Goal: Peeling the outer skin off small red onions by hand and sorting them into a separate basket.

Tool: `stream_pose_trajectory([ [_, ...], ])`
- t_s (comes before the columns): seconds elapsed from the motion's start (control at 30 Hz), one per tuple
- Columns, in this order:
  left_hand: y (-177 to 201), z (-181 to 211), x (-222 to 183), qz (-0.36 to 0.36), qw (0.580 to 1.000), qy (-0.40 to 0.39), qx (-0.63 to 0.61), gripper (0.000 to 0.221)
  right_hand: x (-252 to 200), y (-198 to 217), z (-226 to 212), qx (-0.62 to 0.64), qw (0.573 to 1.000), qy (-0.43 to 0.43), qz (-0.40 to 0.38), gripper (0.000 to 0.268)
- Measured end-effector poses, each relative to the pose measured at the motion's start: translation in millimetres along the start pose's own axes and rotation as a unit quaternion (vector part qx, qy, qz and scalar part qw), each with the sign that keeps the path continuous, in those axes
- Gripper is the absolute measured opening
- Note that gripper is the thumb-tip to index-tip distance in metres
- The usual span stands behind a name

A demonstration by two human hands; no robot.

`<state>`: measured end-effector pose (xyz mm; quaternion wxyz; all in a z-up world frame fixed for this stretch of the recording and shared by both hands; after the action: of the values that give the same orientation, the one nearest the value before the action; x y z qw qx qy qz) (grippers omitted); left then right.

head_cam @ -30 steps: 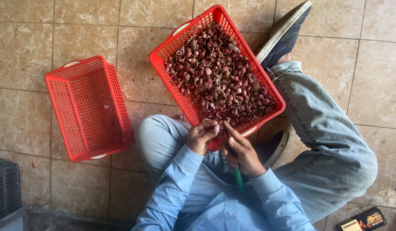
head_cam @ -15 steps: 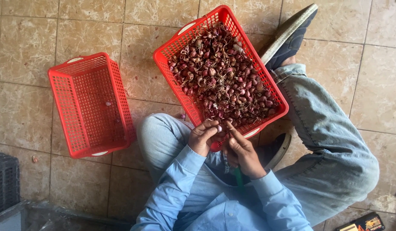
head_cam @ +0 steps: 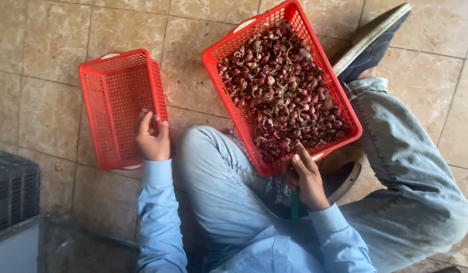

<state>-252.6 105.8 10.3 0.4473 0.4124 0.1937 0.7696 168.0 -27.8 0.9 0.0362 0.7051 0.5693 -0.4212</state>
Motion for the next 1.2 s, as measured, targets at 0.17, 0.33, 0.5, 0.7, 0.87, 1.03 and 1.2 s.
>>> stream_pose_trajectory([
  [0.17, -54.5, 79.9, -8.1, -0.167, 0.982, -0.084, -0.025, 0.02, 0.8, -0.3, 1.5, -0.002, 1.0, 0.004, -0.001, 0.059],
  [0.33, -131.7, 110.5, -27.4, -0.513, 0.785, 0.321, 0.13, 0.022, 2.6, 3.1, 3.7, -0.006, 1.0, 0.01, -0.01, 0.059],
  [0.5, -195.3, 75.1, -60.0, -0.682, 0.635, -0.126, 0.34, 0.045, 3.3, 2.3, 2.1, 0.002, 1.0, -0.003, -0.008, 0.057],
  [0.7, -225.2, -3.8, -41.9, -0.602, 0.748, 0.019, 0.279, 0.036, 1.8, 6.1, 5.6, -0.004, 1.0, -0.003, -0.006, 0.058],
  [0.87, -72.0, 8.0, 61.1, -0.307, 0.922, 0.066, 0.228, 0.029, 5.4, 0.0, 1.3, -0.03, 0.999, -0.036, -0.013, 0.058],
  [1.03, -65.3, -110.9, 47.7, -0.199, 0.943, 0.087, 0.251, 0.06, 1.4, -3.7, -0.9, -0.018, 0.998, -0.06, -0.01, 0.062],
  [1.2, -86.6, -67.2, 5.8, -0.353, 0.926, 0.103, 0.086, 0.056, 4.8, 0.1, 5.1, -0.024, 1.0, -0.002, 0.008, 0.054],
])
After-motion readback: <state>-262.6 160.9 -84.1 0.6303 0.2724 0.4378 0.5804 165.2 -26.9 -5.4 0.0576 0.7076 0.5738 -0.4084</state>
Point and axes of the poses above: each hand's wrist, its own x-axis towards the middle knuckle, its own y-axis out of the back of the hand, z = x × y, the point moved 4 cm from there along x, towards the middle knuckle, and after that the axes turned 6 degrees about -y, right-handed, at the moved point
